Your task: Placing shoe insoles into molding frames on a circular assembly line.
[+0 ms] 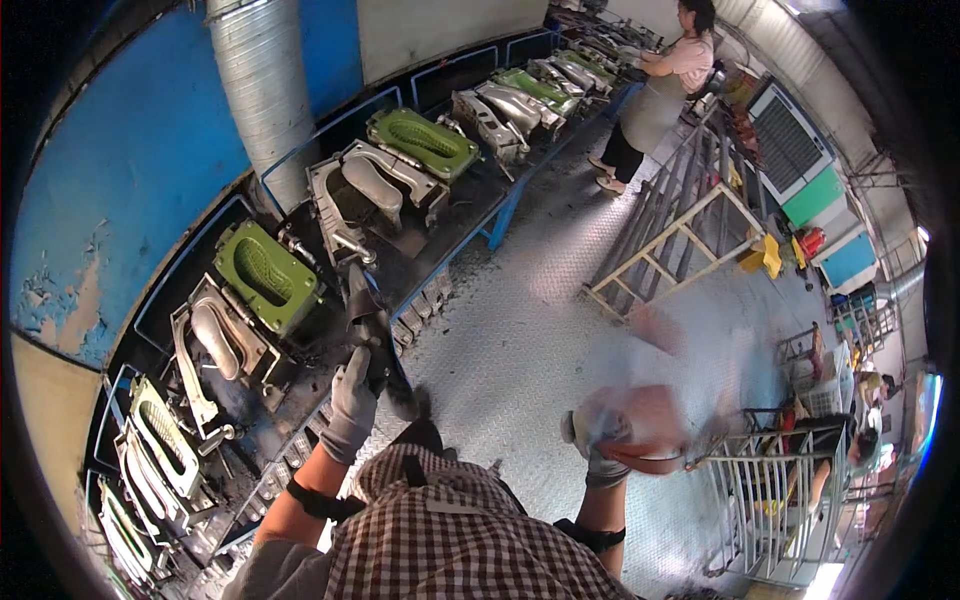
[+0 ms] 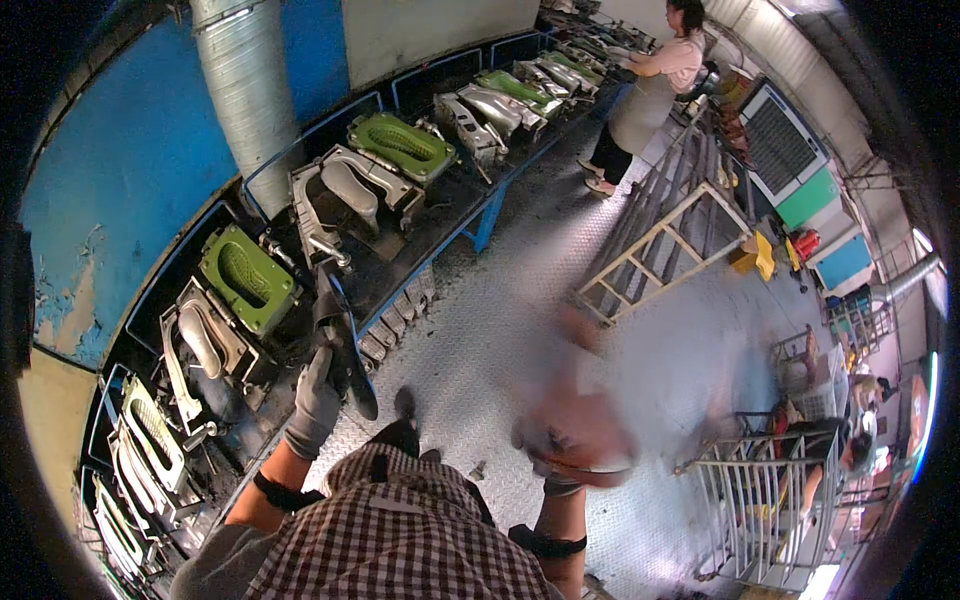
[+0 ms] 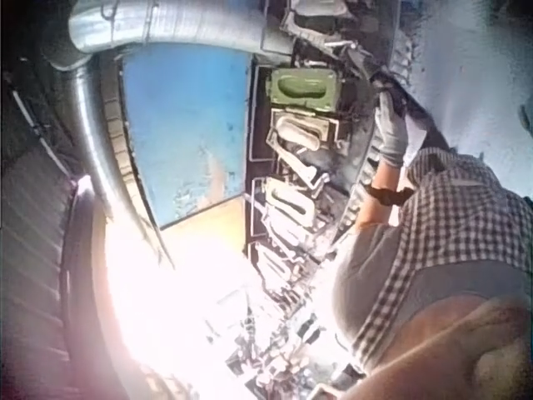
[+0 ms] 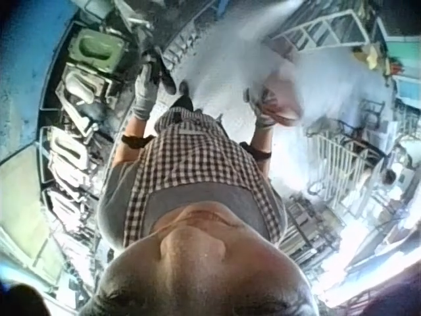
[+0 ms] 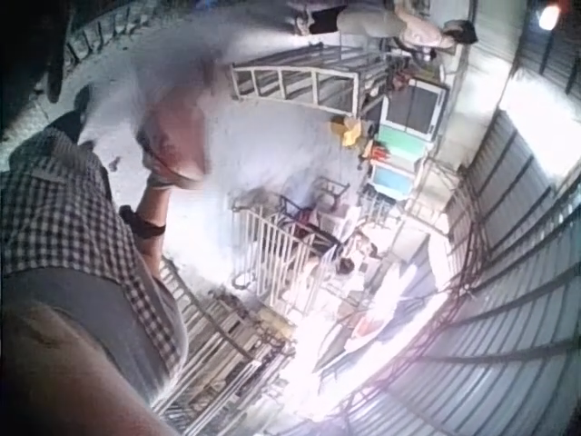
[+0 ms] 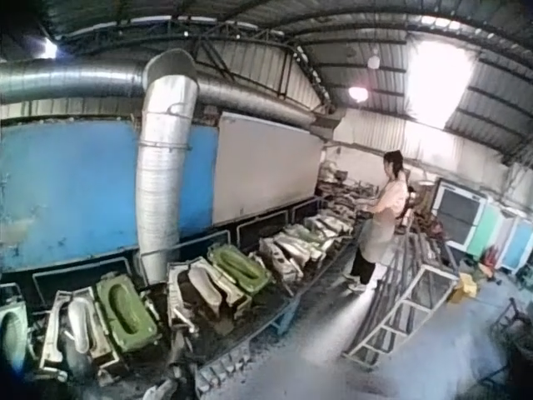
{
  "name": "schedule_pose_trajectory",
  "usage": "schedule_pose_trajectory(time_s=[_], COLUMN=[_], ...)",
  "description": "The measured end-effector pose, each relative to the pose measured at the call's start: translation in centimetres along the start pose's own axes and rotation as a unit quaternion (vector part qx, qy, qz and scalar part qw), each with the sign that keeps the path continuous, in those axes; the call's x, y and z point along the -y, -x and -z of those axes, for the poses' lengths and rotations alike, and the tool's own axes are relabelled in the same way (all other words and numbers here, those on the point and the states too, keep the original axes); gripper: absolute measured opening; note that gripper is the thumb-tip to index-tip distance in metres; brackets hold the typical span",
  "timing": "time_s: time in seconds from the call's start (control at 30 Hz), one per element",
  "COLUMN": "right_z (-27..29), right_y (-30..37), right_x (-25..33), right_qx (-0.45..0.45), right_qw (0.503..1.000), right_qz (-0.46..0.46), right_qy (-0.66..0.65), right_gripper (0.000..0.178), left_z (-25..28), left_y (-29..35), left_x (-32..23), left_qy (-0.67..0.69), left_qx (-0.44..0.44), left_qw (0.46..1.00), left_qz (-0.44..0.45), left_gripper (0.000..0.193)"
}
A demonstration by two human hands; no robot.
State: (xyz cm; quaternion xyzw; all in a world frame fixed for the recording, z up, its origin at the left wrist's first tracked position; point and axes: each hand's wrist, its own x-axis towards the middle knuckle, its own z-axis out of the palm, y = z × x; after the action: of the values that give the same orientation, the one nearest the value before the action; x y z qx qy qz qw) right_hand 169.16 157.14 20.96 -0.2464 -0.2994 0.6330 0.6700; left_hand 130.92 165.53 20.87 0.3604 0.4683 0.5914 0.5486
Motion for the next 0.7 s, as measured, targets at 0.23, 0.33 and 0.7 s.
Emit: schedule_pose_trajectory(time_s=[0.23,0.33,0.7], right_z=[0.2,1.0,9.3], right_y=[-14.5,-20.9,-43.1], right_x=[8.5,10.2,13.4], right_qx=[0.06,-0.031,-0.071], right_qw=[0.747,0.851,0.969], right_qz=[0.053,-0.103,-0.094], right_qy=[0.66,0.513,0.216], right_gripper=[0.036,0.036,0.029], left_z=[-8.6,-11.3,-22.4], left_y=[-14.8,-22.0,-42.6], left_x=[3.5,5.1,4.0], left_qy=[0.116,0.083,-0.041], left_qx=[-0.008,0.007,0.031], left_qw=[0.991,0.995,0.996], left_qz=[0.073,0.062,-0.076], left_gripper=[0.026,0.025,0.029])
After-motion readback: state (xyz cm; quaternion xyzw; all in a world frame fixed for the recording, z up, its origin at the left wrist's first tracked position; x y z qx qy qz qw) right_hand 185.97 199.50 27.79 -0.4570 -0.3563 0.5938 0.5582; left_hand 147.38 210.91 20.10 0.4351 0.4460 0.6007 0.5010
